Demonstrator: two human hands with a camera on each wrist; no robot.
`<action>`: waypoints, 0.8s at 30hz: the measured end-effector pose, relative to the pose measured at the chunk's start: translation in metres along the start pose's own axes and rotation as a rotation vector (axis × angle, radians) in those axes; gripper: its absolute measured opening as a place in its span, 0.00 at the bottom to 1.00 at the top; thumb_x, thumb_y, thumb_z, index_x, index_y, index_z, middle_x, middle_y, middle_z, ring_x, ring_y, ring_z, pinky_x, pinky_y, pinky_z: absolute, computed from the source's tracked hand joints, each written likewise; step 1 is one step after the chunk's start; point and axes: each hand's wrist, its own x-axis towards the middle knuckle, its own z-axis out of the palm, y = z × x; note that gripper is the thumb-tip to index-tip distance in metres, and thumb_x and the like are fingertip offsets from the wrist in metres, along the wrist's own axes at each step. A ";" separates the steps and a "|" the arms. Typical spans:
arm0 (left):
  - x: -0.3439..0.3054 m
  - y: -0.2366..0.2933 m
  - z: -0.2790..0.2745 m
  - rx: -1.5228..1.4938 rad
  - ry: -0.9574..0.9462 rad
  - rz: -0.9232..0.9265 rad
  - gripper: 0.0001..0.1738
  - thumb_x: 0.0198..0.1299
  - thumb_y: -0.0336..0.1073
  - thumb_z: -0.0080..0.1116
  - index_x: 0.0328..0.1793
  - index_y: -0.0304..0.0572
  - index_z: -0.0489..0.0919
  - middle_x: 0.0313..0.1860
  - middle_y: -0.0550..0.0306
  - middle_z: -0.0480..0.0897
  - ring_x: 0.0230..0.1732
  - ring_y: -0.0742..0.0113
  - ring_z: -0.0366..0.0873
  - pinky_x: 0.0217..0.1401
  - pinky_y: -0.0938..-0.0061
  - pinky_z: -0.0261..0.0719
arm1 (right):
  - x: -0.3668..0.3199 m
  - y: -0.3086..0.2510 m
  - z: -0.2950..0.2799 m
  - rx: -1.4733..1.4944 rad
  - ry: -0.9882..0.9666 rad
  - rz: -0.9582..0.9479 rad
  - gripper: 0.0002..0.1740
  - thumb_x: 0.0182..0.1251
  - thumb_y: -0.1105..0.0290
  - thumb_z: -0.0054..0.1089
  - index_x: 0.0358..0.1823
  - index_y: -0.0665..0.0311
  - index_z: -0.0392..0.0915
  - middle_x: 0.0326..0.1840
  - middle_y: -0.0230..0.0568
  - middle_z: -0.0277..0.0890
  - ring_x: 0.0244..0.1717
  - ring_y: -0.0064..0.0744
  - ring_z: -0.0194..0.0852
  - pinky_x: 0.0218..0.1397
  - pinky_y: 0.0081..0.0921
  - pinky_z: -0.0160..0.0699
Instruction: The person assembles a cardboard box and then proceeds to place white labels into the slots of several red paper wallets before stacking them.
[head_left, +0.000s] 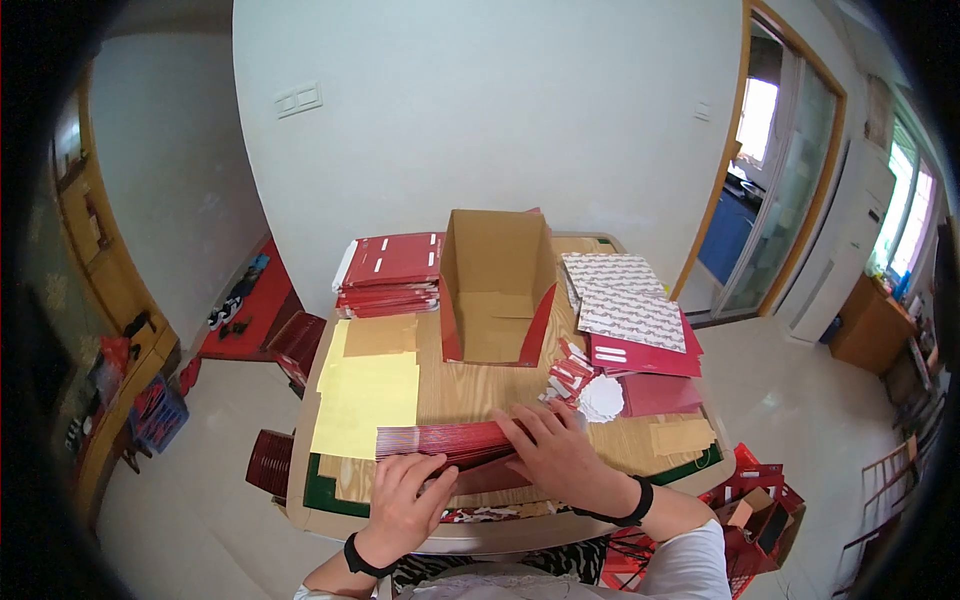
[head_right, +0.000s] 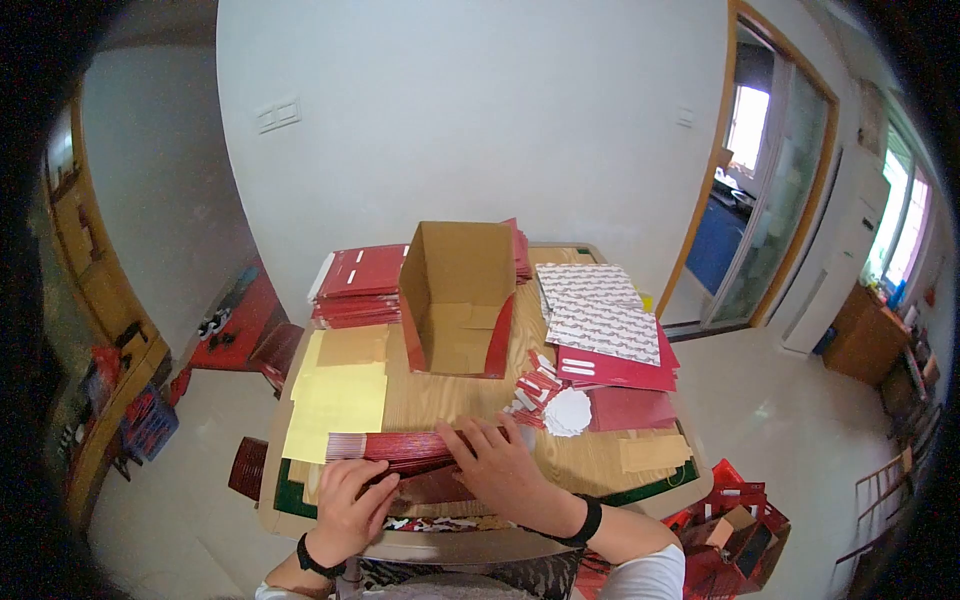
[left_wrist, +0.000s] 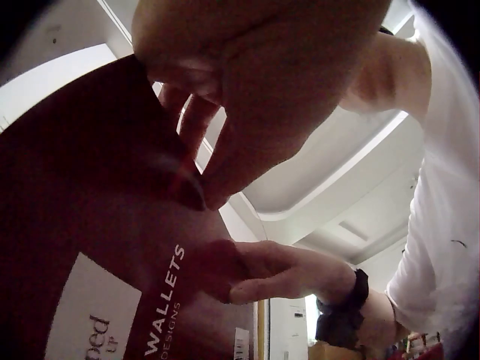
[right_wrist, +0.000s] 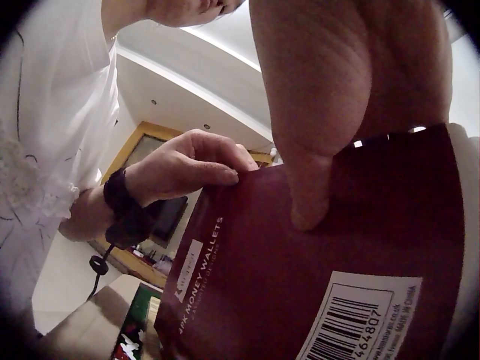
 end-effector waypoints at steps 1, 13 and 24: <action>0.000 0.000 -0.001 0.002 0.003 -0.013 0.18 0.45 0.29 0.64 0.46 0.41 0.80 0.46 0.55 0.77 0.47 0.57 0.74 0.51 0.61 0.68 | 0.000 -0.001 -0.001 -0.003 0.004 0.004 0.38 0.51 0.58 0.64 0.64 0.62 0.62 0.57 0.43 0.64 0.58 0.38 0.63 0.63 0.46 0.57; -0.003 0.003 -0.003 0.034 -0.064 -0.235 0.15 0.45 0.32 0.68 0.42 0.42 0.79 0.42 0.57 0.77 0.45 0.57 0.73 0.47 0.64 0.68 | 0.001 -0.001 -0.003 -0.009 -0.007 -0.003 0.38 0.52 0.58 0.64 0.64 0.63 0.61 0.56 0.44 0.65 0.59 0.39 0.64 0.62 0.47 0.59; -0.002 0.002 -0.003 0.078 0.005 -0.053 0.14 0.46 0.30 0.66 0.41 0.39 0.79 0.49 0.56 0.80 0.52 0.60 0.74 0.55 0.58 0.64 | 0.000 -0.001 -0.001 -0.004 0.004 0.001 0.38 0.52 0.59 0.64 0.64 0.63 0.61 0.56 0.44 0.64 0.59 0.39 0.63 0.62 0.46 0.58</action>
